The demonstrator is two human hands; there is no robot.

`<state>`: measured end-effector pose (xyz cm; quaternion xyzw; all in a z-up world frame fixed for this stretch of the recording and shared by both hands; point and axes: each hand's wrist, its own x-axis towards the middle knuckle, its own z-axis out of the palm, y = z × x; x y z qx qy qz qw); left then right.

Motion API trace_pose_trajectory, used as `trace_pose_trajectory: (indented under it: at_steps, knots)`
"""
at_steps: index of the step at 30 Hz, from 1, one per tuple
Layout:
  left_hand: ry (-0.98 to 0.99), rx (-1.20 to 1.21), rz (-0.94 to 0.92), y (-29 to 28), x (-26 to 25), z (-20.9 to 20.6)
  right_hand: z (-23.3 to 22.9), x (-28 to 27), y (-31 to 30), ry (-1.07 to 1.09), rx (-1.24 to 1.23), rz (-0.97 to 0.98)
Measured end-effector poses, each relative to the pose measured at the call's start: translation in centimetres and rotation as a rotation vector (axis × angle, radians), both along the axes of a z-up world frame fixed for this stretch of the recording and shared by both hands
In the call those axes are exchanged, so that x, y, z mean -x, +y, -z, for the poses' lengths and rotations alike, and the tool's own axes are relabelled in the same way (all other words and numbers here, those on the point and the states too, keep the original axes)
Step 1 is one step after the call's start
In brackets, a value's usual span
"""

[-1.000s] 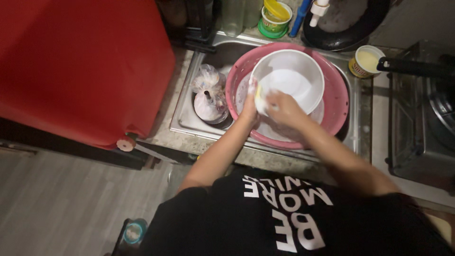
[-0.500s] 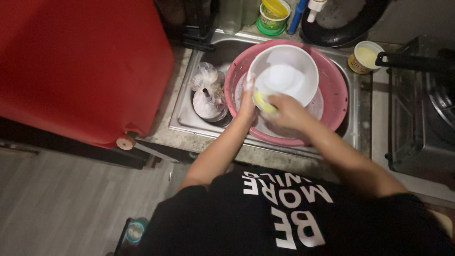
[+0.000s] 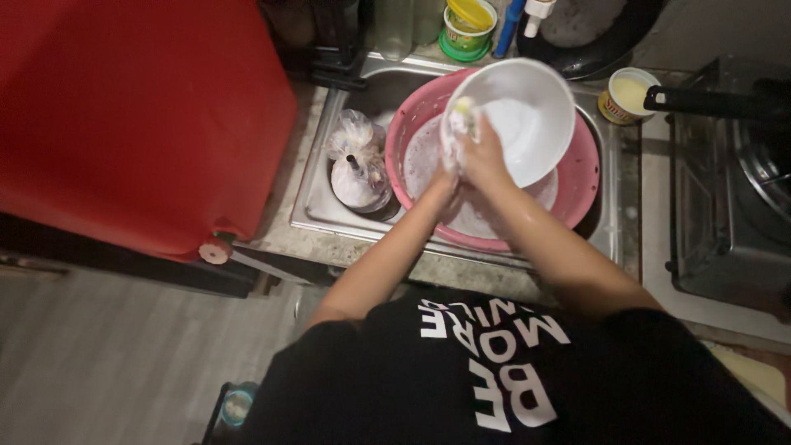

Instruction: The person washes a white plastic cooker inner pot in a pink basin of soapy water at a kitchen sink. They scrub the pot inside and out with a sponge, rinse it under the tap, and continue scrubbing and rinsing it in the basin.

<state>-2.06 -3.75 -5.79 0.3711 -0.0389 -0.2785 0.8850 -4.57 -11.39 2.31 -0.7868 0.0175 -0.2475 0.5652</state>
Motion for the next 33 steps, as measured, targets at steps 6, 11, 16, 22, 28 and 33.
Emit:
trace_pose_trajectory:
  at_steps: [6, 11, 16, 22, 28, 33]
  knots:
    - [-0.306, -0.026, -0.264, 2.3, 0.7, -2.5, 2.2, 1.9, -5.2, 0.389, 1.003, -0.232]
    - [-0.509, -0.17, -0.228, 1.9, 0.9, -2.7, 2.2, -0.1, -6.8, 0.706, 1.376, -0.194]
    - [-0.136, 0.08, -0.144, 2.0, -0.1, -1.6, 4.4, -2.0, -3.1, 0.194, 0.488, -0.075]
    - [-0.024, 0.078, -0.172, 2.6, 0.7, -1.6, 1.4, 4.7, -5.8, 0.456, 0.976, -0.274]
    - [-0.07, 0.076, -0.123, 1.4, -0.5, 0.8, -2.2, 2.4, -2.2, 0.391, 0.678, -0.2]
    - [0.124, 0.34, 0.022, 2.4, -1.6, 2.8, -3.2, 6.2, 0.3, -0.019, 0.546, -0.292]
